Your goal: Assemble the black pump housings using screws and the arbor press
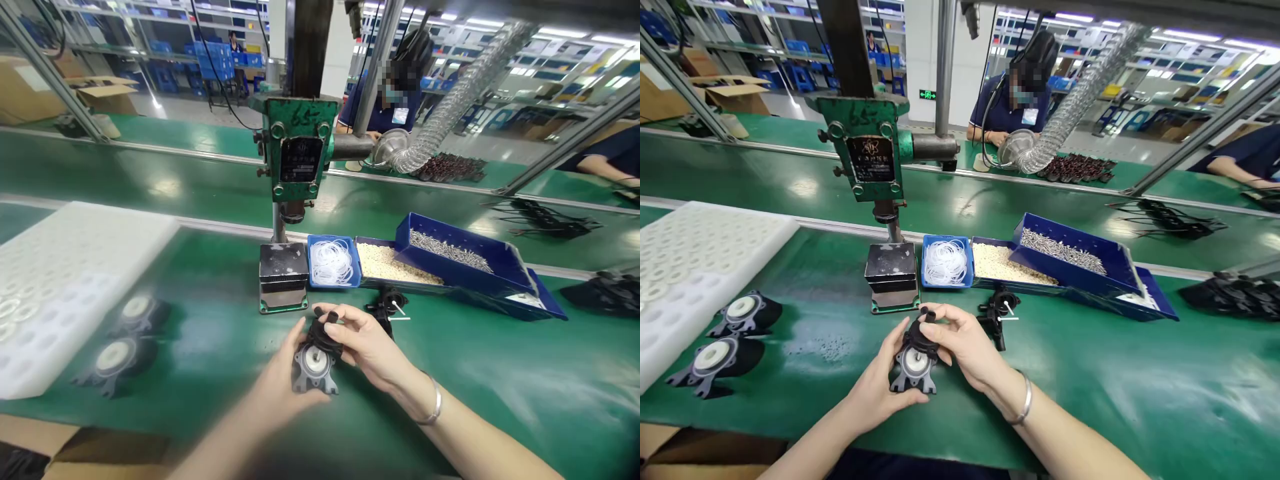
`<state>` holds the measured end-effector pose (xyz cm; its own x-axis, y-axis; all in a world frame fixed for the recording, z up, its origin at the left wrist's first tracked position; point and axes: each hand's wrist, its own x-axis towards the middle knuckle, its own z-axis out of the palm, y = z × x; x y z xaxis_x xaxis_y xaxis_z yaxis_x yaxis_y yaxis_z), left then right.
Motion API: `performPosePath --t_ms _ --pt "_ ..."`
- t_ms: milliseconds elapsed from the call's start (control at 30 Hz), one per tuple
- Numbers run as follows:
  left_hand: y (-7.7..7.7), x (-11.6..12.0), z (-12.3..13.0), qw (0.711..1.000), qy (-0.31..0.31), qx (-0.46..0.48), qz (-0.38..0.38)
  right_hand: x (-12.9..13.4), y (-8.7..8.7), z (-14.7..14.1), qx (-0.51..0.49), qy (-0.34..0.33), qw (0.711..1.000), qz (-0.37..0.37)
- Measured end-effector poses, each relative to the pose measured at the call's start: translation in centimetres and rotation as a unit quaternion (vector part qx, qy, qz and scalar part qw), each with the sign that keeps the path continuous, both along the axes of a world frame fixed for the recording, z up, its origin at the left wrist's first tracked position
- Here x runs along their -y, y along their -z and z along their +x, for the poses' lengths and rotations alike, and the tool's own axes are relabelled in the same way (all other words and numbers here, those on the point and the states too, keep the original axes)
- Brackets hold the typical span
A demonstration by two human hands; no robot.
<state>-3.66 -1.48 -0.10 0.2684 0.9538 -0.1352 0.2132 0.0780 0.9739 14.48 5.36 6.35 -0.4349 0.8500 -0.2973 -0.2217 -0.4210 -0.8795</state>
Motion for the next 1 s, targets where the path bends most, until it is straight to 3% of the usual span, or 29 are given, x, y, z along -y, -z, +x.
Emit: performPosePath --t_ms 133,233,367,433,667,1000 --pt "0.4 0.1 0.1 1.0 0.004 -0.019 0.024 0.6 0.3 -0.3 0.052 -0.006 0.996 0.069" --pt "0.5 0.2 0.1 0.998 0.004 -0.047 0.044 1.2 0.2 -0.1 0.11 -0.013 0.98 0.168" --pt "0.7 0.2 0.1 0.996 0.011 -0.057 0.072 2.3 0.2 0.4 0.234 -0.054 0.903 0.357" --pt "0.8 0.2 0.0 0.994 0.015 -0.062 0.094 2.8 0.6 0.6 0.285 -0.074 0.868 0.4" --pt "0.9 0.0 -0.1 0.969 0.034 -0.047 0.24 3.5 2.4 0.3 0.31 -0.082 0.871 0.372" --pt "1.1 -0.5 -0.3 0.961 0.032 -0.042 0.273 3.5 3.0 0.0 0.297 -0.085 0.866 0.393"
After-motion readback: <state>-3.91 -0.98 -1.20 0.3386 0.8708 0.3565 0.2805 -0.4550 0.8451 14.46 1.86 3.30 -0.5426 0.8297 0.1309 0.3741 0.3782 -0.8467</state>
